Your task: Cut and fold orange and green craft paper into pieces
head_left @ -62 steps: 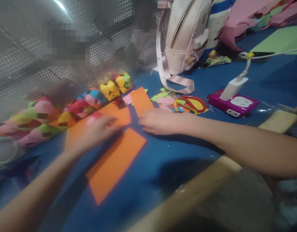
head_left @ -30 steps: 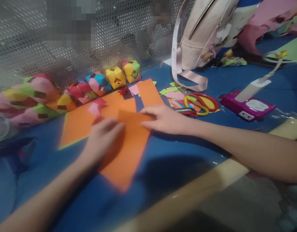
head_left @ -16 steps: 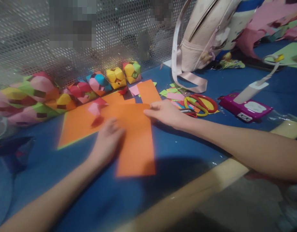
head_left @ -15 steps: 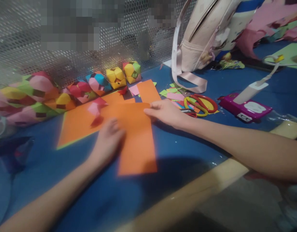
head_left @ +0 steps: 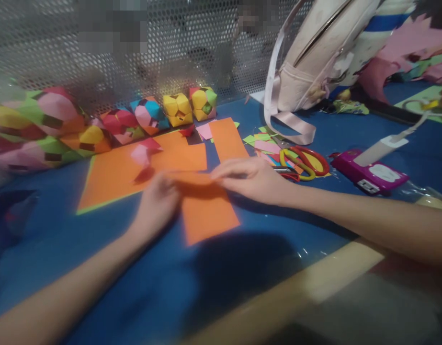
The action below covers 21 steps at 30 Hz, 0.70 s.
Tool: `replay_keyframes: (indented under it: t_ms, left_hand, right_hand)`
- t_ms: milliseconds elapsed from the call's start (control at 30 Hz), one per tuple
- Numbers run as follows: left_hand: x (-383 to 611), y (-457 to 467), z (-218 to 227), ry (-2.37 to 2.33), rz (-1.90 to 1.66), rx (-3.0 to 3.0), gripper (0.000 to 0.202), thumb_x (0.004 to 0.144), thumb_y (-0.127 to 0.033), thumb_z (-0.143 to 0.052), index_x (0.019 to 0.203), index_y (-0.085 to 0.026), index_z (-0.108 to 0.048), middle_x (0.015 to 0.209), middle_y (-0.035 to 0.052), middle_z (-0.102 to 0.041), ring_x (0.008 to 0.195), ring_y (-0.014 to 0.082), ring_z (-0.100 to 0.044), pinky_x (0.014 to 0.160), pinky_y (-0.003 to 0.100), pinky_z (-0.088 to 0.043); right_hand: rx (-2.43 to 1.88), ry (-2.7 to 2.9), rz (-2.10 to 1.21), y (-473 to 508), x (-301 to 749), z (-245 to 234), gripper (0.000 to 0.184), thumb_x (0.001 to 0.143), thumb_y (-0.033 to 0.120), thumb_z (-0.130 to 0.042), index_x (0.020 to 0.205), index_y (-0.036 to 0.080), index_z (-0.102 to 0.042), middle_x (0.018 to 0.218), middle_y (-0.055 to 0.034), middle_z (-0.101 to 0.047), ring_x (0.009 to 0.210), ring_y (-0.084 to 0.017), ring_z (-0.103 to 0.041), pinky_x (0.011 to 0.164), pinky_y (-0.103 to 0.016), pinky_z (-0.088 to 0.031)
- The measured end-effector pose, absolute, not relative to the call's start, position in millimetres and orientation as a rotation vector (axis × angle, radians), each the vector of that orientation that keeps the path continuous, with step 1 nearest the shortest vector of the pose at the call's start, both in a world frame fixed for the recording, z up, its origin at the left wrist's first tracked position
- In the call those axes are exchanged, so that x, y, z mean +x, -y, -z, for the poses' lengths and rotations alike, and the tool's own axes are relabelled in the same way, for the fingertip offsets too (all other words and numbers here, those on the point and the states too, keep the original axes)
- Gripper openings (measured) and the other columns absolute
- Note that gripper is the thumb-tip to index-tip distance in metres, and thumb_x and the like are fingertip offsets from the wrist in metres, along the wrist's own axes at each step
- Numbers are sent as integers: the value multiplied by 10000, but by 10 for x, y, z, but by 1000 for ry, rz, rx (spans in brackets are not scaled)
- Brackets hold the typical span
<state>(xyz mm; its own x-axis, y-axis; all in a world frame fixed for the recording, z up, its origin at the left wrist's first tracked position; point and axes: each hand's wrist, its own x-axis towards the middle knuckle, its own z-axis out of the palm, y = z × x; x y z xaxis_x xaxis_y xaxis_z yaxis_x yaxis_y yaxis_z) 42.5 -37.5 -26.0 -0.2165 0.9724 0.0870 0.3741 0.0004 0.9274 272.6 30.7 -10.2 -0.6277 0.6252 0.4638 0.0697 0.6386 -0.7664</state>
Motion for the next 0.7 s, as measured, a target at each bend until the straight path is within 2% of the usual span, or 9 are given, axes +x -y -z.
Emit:
replay_keyframes:
  t_ms: [167, 267, 433, 567, 700]
  left_hand:
    - [371, 370, 287, -1484, -1216, 1399, 426, 672, -298, -761, 1043, -208, -572, 1132, 93, -717, 1087, 271, -672, 934, 414, -556]
    - [370, 366, 322, -1461, -1239, 1349, 338, 741, -330, -749, 1012, -210, -587, 1103, 92, -726, 1078, 267, -684, 971, 439, -548]
    - [299, 359, 340, -1571, -1151, 1583, 195, 833, -323, -662, 1010, -240, -664, 1104, 61, -732, 1086, 271, -679, 1039, 451, -516]
    - [232, 366, 261, -1751, -1050, 1767, 202, 845, -216, -562, 990, -256, -696, 1067, 22, -744, 1057, 236, -687, 1051, 402, -505]
    - [277, 461, 153, -1755, -1244, 2037, 259, 841, -89, -486, 969, -228, -663, 1061, 23, -727, 1020, 193, -686, 962, 379, -545]
  right_hand:
    - [-217, 2342, -584, -236, 2823, 280, 176, 930, 120, -560, 933, 147, -734, 994, -96, -751, 949, -161, -667, 900, -326, -524]
    - [-82, 2453, -426, -232, 2893, 360, 211, 969, 131, -511, 935, 135, -720, 995, -123, -738, 927, -166, -637, 837, -302, -526]
    - [-56, 2603, -325, -238, 2957, 363, 251, 997, 149, -451, 969, 161, -700, 987, -95, -729, 923, -170, -608, 828, -303, -515]
    - [-36, 2601, -291, -226, 2951, 350, 241, 994, 137, -454, 965, 155, -693, 976, -91, -733, 921, -171, -613, 814, -304, -521]
    - [-24, 2561, -233, -197, 2935, 347, 199, 967, 103, -497, 927, 141, -688, 948, -81, -742, 882, -173, -618, 769, -296, -523]
